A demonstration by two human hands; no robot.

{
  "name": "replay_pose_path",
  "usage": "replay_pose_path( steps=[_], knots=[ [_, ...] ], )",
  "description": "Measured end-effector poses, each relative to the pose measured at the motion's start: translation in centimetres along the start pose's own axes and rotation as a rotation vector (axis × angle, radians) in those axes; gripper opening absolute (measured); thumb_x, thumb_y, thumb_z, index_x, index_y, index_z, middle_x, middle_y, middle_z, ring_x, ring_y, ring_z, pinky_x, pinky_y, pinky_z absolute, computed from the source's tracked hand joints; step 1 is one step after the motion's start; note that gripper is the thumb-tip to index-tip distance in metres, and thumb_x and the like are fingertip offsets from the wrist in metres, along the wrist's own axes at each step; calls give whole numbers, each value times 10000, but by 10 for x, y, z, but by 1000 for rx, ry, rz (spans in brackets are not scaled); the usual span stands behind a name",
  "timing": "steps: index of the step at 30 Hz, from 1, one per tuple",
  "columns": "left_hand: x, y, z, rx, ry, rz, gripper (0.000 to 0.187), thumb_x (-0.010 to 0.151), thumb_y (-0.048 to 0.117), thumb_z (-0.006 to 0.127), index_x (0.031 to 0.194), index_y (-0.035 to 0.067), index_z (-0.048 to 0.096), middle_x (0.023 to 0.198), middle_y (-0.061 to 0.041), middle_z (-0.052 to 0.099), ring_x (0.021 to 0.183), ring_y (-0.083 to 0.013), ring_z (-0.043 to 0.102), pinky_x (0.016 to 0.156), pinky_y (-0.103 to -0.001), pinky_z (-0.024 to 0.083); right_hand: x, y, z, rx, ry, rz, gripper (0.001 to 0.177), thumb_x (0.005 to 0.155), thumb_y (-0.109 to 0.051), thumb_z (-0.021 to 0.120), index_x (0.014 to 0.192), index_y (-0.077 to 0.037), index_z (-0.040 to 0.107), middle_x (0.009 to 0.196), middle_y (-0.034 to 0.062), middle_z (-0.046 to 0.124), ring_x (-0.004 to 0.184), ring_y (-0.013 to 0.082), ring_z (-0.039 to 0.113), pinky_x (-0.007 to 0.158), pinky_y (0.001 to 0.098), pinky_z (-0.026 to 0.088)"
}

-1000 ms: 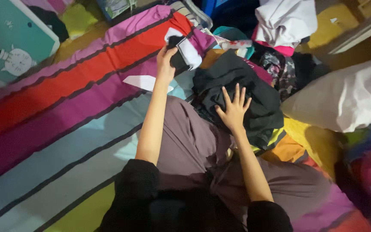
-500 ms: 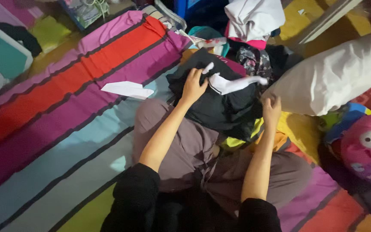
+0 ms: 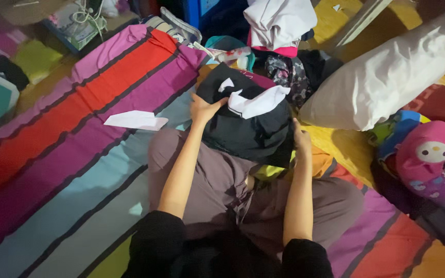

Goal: The person sits on a bed and folds several pieces of clothing, including a maroon top, a black jacket, and a pink shirt. They also handle a small purple flower and a Rubik's cube, placing them on the bed.

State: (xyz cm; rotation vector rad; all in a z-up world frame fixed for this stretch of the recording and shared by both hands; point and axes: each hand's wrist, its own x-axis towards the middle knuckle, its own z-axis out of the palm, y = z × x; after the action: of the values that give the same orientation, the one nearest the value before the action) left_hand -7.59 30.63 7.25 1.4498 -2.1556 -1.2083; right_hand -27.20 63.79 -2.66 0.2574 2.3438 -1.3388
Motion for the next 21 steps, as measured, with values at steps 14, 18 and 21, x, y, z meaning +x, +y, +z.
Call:
replay_pose_path(
  steps=[14, 18, 21],
  knots=[
    [37, -33, 17, -377, -246, 285, 751, 710, 451, 894, 1294, 43, 656, 1255, -126, 728, 1170, -238, 687, 943, -351, 529, 3, 11, 38, 569, -375, -73, 788, 973, -604, 526, 1521, -40, 477, 1473, 115, 546, 1272, 259, 535, 1031, 367, 446],
    [33, -31, 13, -285, -220, 395, 710, 760, 455, 889, 1320, 70, 684, 1297, -141, 742, 1217, -250, 698, 988, -353, 526, -5, 15, 46, 623, -413, -218, 710, 984, -530, 561, 1505, -61, 451, 1470, 84, 549, 1288, 235, 566, 1043, 368, 486],
    [20, -23, 10, -307, -81, 358, 825, 679, 475, 921, 1320, 50, 623, 1311, -176, 687, 1208, -300, 674, 965, -387, 527, -17, 15, 46, 756, -428, -196, 704, 945, -459, 632, 1502, -72, 443, 1412, 85, 572, 1227, 239, 588, 1014, 377, 501]
  ],
)
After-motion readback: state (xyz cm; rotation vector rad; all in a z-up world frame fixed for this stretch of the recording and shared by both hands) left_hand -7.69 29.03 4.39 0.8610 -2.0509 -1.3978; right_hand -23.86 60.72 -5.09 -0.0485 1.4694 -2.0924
